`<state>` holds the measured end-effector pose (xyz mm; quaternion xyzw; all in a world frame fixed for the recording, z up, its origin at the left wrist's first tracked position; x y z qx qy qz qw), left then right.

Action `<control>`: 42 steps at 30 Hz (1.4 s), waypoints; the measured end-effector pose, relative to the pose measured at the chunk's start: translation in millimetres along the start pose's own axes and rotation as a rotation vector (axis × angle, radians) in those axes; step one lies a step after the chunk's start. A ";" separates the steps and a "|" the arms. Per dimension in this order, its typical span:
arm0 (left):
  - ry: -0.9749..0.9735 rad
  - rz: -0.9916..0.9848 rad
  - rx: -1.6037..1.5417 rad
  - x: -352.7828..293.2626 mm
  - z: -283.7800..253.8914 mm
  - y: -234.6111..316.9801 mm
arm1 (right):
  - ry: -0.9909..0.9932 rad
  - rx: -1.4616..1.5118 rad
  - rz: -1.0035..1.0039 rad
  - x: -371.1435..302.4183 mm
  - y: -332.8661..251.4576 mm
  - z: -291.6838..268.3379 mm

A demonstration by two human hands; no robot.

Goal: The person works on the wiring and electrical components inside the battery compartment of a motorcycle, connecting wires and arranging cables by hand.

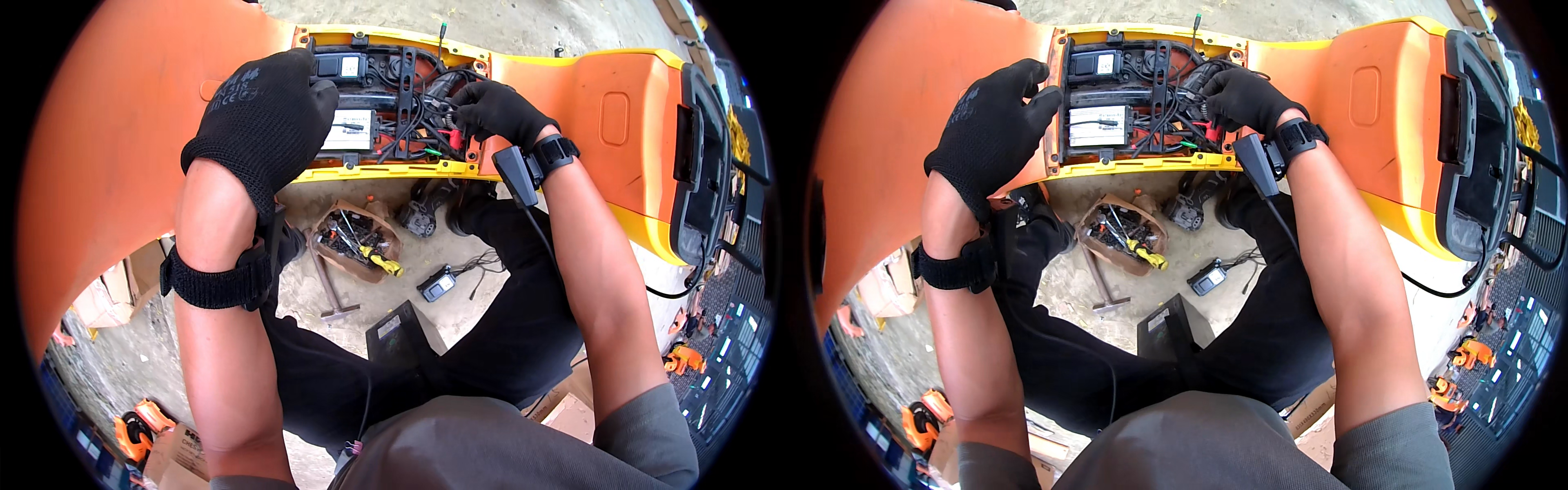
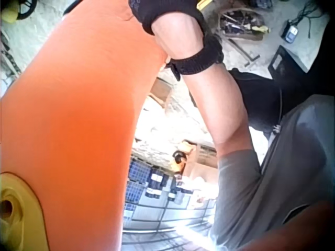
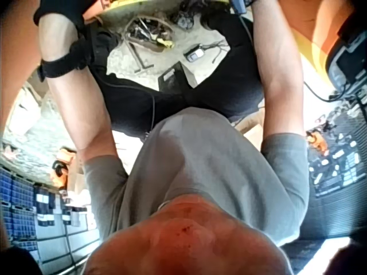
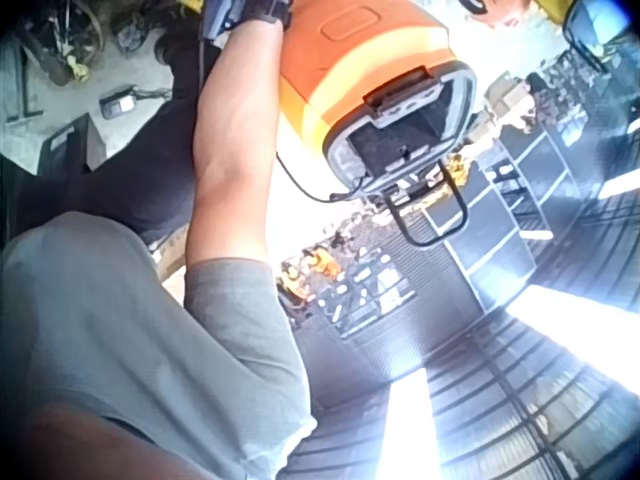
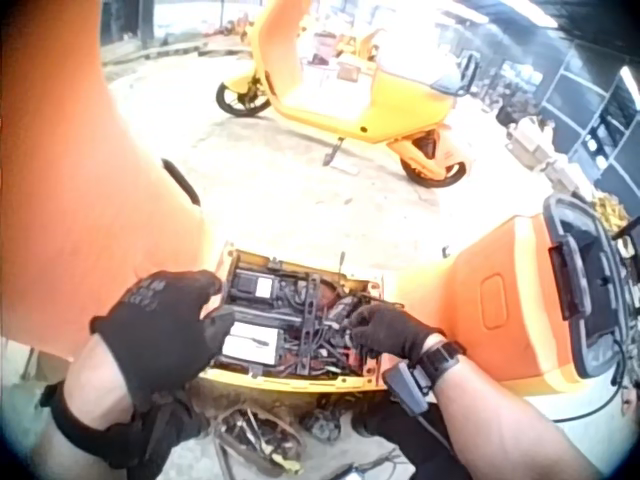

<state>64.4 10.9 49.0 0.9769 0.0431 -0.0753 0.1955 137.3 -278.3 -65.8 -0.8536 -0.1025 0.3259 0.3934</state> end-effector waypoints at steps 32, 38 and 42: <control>-0.201 -0.013 0.147 37.3 130.5 -4.4 | 0.466 -0.515 -0.690 -89.5 -70.9 25.1; -0.025 0.030 0.155 43.7 170.9 -21.3 | -0.107 -0.689 -0.595 -161.6 -131.9 114.8; -0.042 0.101 0.133 46.7 173.4 -17.5 | 0.273 -0.612 -0.793 -183.8 -132.8 116.8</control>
Point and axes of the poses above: each hand's wrist, its own x-axis towards the middle knuckle, its own z-axis out of the palm, y = z × x, the point moved 3 cm from there along x, towards the middle knuckle, and after that the axes turned 11 degrees about -z, right-handed, at the moved point
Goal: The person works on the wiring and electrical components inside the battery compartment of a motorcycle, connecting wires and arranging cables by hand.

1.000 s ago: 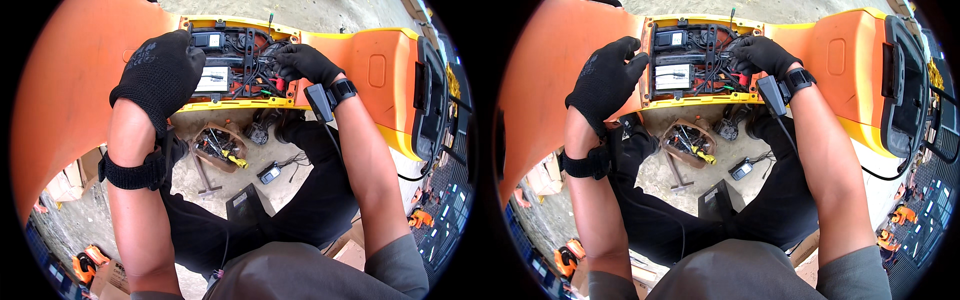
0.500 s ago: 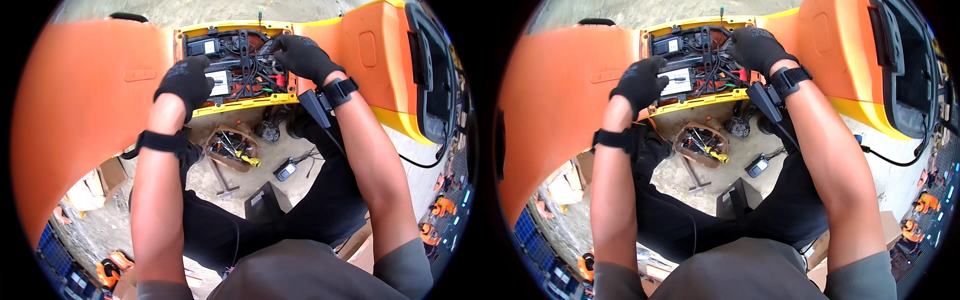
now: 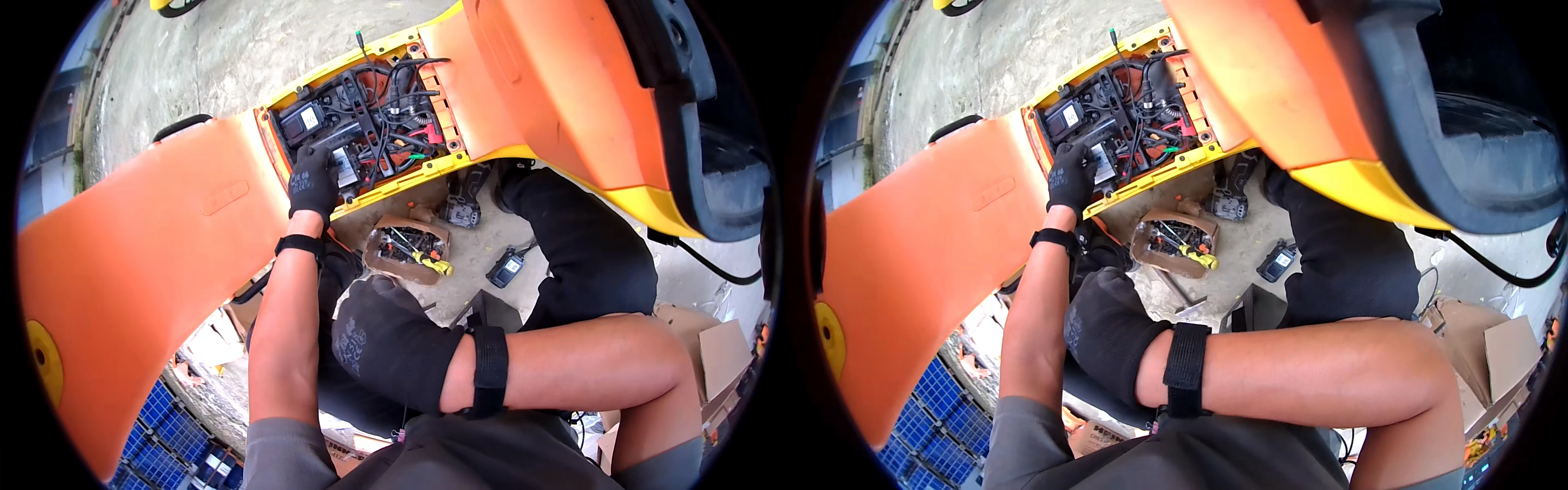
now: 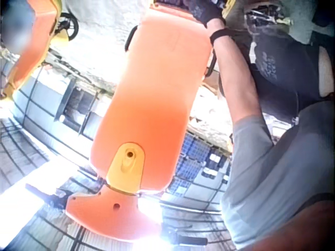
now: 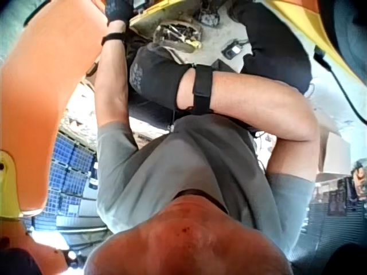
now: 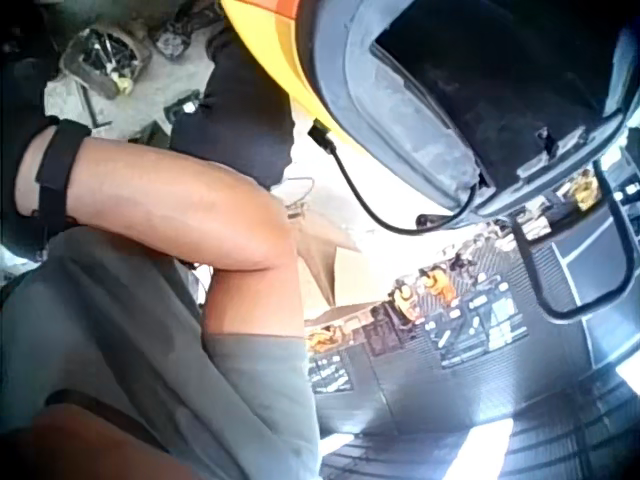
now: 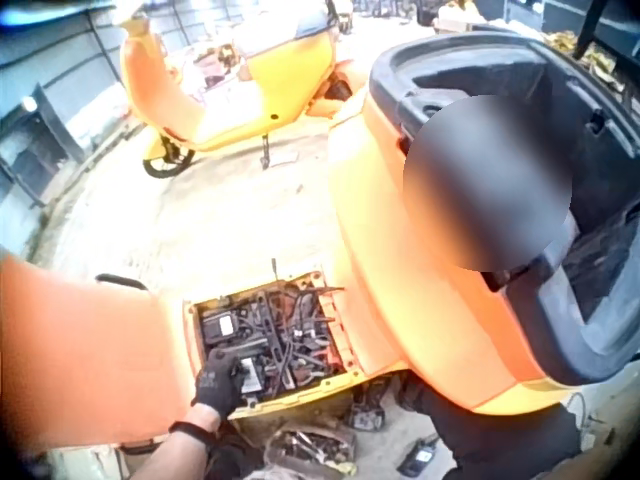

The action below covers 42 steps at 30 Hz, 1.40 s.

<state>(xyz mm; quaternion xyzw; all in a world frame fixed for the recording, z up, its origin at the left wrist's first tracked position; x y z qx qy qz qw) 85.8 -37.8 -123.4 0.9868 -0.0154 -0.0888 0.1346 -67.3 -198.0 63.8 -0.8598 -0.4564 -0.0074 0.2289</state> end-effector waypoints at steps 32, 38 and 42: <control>-0.535 -0.211 -0.596 15.0 18.4 55.3 | -0.076 0.084 0.111 2.7 18.9 1.5; -0.705 -0.408 -1.265 8.3 -16.2 58.9 | -0.132 0.134 0.093 10.8 19.7 0.4; -0.855 -0.364 -1.385 8.0 -18.7 62.8 | -0.167 0.151 0.074 11.1 21.7 -0.2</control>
Point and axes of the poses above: each hand's wrist, its own x-axis towards the middle knuckle, its own z-axis out of the palm, y = z × x, the point moved 3 cm from there along x, towards the middle knuckle, and after that the axes turned 11 degrees about -z, right-handed, at the moved point
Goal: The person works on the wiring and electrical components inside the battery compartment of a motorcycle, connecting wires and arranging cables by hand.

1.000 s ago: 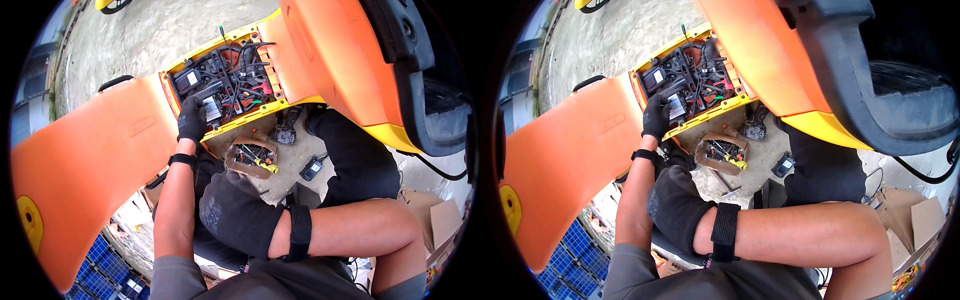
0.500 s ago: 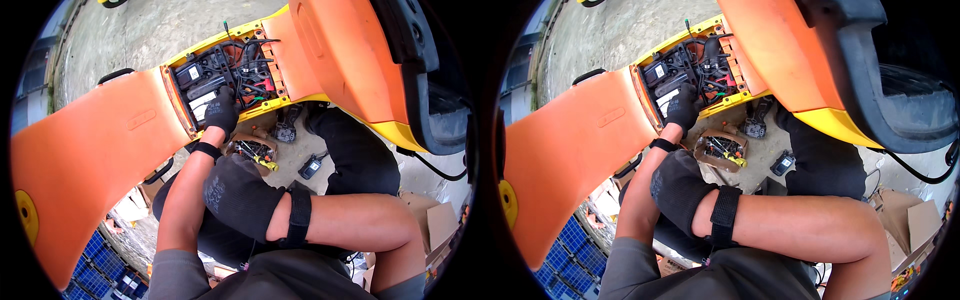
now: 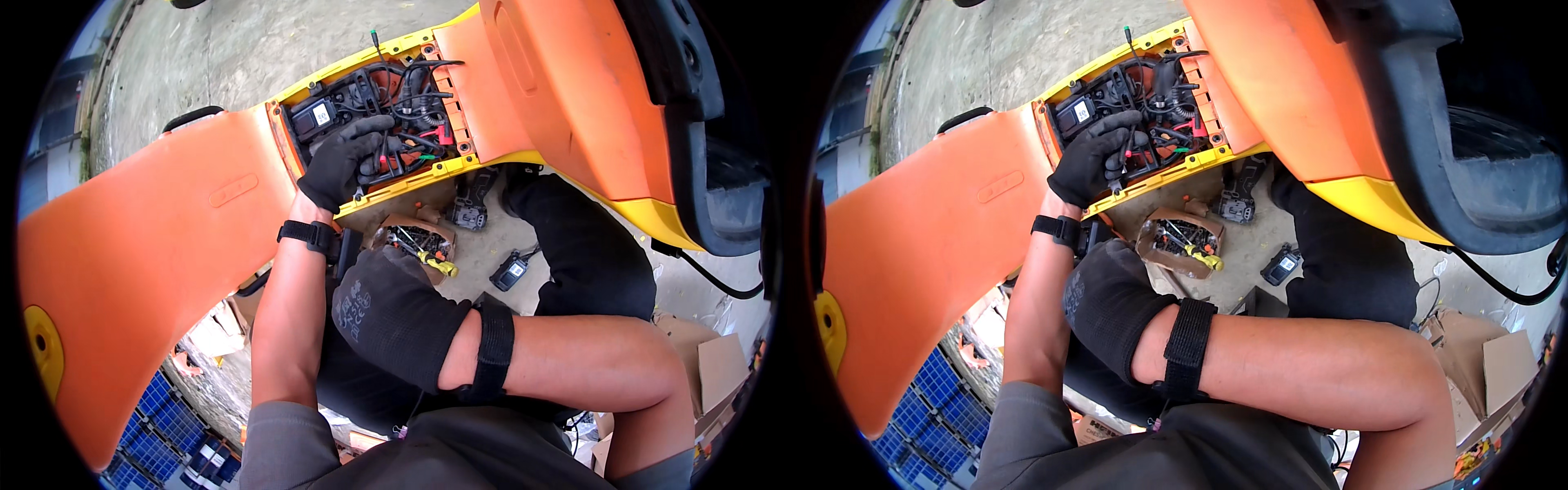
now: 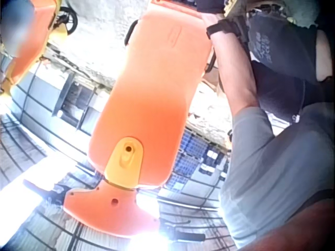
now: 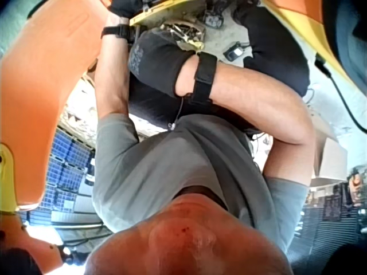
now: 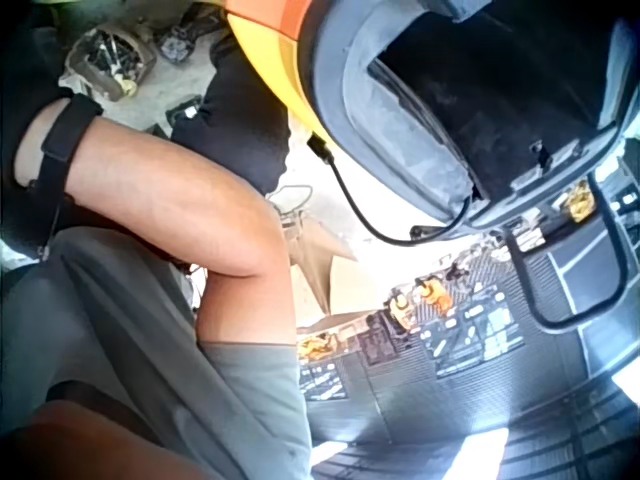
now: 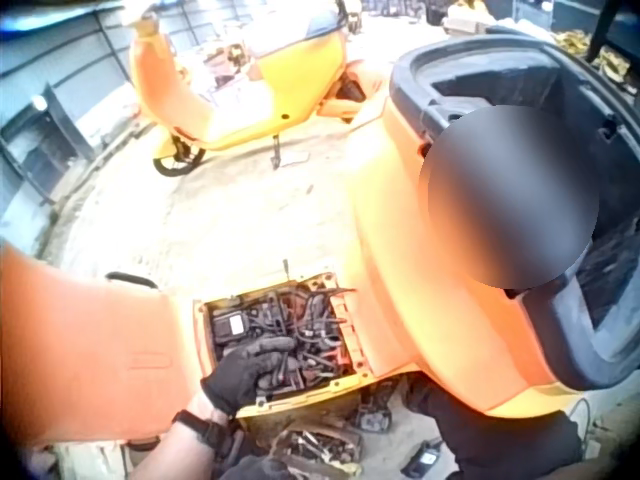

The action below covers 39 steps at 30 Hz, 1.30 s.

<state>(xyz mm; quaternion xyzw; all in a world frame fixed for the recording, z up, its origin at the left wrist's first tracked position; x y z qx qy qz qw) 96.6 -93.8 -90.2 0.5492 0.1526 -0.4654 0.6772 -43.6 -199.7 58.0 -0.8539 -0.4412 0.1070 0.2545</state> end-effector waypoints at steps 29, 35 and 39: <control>-0.083 0.206 -0.261 -2.0 -32.0 8.9 | 0.018 0.025 0.702 5.7 213.1 30.7; -0.035 0.170 -0.238 -4.7 -44.3 1.1 | 0.020 0.019 0.691 7.7 229.5 47.7; -0.062 0.205 -0.203 -1.1 -45.1 0.2 | 0.171 0.233 0.358 9.8 243.2 35.5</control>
Point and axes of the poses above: each hand's wrist, its own x-axis towards the middle knuckle, its own z-axis out of the palm, y = z × x, the point moved 3 cm from there along x, towards the middle knuckle, and after that the axes turned 11 degrees about -z, right-handed, at the moved point
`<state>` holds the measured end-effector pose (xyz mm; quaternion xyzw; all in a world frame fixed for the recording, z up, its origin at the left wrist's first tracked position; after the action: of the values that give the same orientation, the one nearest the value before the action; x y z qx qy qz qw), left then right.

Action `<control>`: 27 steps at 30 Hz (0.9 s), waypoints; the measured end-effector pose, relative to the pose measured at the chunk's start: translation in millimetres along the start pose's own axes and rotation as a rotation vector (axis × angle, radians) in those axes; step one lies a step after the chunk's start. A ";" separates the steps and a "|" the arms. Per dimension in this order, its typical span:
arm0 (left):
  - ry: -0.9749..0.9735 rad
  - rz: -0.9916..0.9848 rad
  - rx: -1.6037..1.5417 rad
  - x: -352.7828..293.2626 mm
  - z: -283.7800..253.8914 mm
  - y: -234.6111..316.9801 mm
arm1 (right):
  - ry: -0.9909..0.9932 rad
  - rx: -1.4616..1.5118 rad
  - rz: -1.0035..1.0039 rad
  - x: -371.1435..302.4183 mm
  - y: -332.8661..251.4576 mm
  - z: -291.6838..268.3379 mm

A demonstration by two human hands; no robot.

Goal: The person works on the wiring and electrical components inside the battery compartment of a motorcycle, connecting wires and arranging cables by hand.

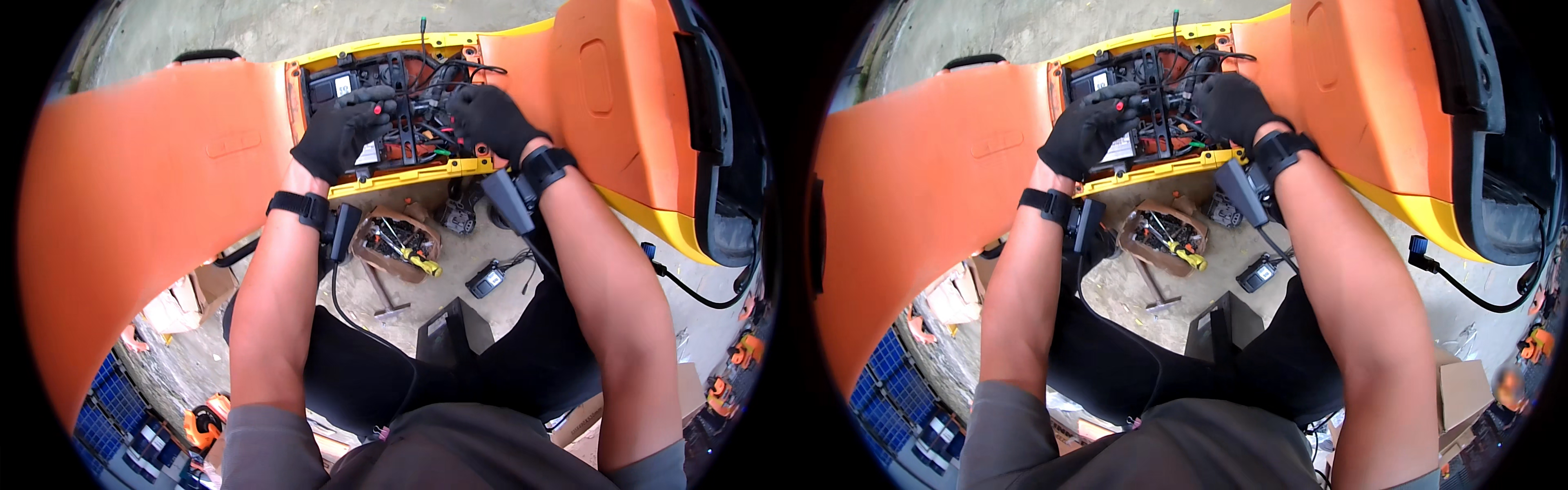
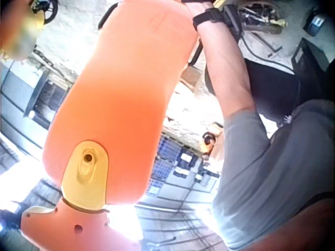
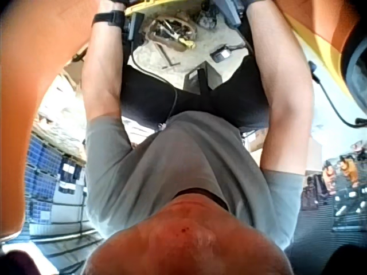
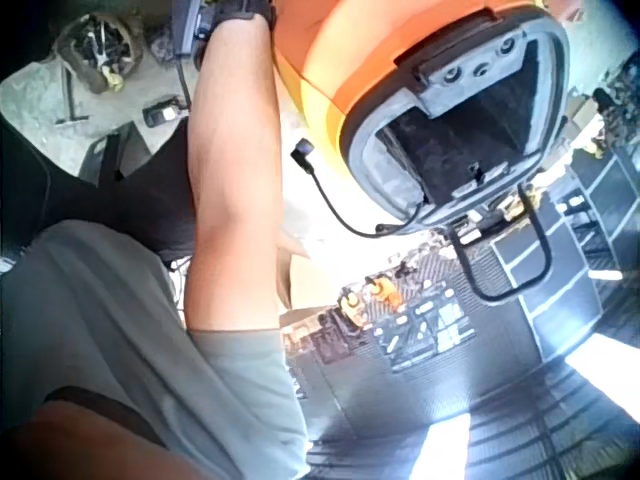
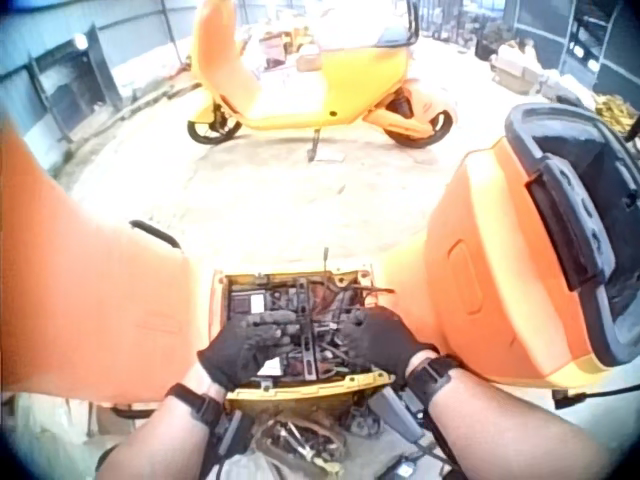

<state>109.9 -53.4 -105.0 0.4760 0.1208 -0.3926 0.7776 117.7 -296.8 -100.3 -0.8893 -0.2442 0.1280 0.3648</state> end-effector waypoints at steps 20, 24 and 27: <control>0.031 0.077 0.152 -13.7 -7.4 -3.3 | -0.197 0.676 0.182 -9.8 -41.9 -11.4; 0.074 0.071 0.123 -14.5 -1.1 -0.7 | -0.285 0.221 0.023 -26.3 -52.4 16.3; 0.074 0.052 0.059 -11.2 -1.1 -0.1 | -0.230 0.072 0.055 -23.9 -51.9 17.6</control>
<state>102.6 -47.0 -99.4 0.5161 0.1254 -0.3579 0.7681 72.6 -267.2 -74.6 -0.8615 -0.2554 0.2477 0.3623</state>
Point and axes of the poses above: each hand's wrist, its own x-axis towards the middle knuckle, its own z-axis out of the palm, y = z × x, the point moved 3 cm from there along x, towards the middle knuckle, and after that the axes turned 11 degrees about -z, right-handed, at the moved point
